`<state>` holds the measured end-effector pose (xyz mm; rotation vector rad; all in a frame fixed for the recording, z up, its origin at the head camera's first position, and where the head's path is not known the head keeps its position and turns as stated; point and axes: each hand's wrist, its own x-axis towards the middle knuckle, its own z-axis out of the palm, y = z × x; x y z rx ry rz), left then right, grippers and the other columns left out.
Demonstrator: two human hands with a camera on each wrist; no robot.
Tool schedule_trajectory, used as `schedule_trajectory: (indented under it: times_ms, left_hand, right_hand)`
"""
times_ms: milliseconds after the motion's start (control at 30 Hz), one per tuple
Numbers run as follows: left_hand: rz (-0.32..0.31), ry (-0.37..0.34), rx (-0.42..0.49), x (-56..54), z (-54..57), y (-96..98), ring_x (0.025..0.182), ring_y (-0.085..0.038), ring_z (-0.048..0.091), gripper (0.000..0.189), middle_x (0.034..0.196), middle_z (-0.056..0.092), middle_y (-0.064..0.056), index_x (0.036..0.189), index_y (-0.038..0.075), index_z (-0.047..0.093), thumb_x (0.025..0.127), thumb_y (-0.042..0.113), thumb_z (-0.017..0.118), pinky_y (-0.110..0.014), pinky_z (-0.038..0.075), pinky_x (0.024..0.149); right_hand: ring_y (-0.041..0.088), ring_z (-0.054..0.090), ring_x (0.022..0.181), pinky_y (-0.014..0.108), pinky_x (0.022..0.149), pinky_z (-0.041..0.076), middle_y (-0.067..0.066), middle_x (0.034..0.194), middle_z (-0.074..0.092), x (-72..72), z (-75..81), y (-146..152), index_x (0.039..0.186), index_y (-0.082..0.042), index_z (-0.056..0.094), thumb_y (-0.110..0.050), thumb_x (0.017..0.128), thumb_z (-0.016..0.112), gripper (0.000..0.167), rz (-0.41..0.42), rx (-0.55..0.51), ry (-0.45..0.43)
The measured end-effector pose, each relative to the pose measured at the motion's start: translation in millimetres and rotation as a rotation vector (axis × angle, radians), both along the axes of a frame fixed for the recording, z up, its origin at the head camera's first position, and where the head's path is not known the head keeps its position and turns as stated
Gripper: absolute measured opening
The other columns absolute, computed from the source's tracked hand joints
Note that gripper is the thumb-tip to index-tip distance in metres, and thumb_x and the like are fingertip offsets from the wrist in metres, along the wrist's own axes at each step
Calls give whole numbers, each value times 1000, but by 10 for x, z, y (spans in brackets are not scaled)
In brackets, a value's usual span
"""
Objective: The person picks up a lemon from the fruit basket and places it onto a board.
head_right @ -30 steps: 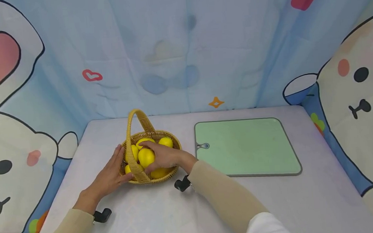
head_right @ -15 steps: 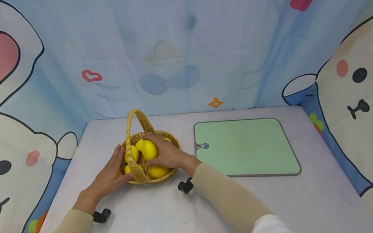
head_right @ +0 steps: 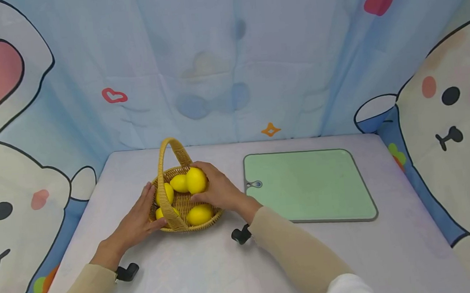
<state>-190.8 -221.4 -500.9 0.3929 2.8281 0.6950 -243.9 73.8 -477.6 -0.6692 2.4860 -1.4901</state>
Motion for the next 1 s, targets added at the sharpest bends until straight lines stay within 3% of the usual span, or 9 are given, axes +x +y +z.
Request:
schedule_trajectory:
  times_ms: [333,533,1000]
  left_hand:
    - [-6,4,4,4,-1,3,165,-38,5,116,179,-8,-12,170,7,-1,96,68,65,-60,18,131]
    - [-25,35,-16,6,4,2,165,-37,3,115,178,-3,-16,169,1,3,97,66,65,-57,9,134]
    - [-66,135,-169,36,68,-21,165,-38,7,102,177,3,-20,168,-2,9,104,68,48,-57,7,134]
  right_hand:
    - [31,60,129,51,107,56,5,154,49,5,66,223,158,-22,37,-23,87,90,88,-52,-21,2]
    - [36,56,128,52,103,56,4,156,46,6,111,417,159,-20,37,-27,89,88,88,-63,-39,1]
    - [37,55,131,58,109,52,10,159,43,56,174,1020,161,-18,34,-27,89,88,90,-164,18,10]
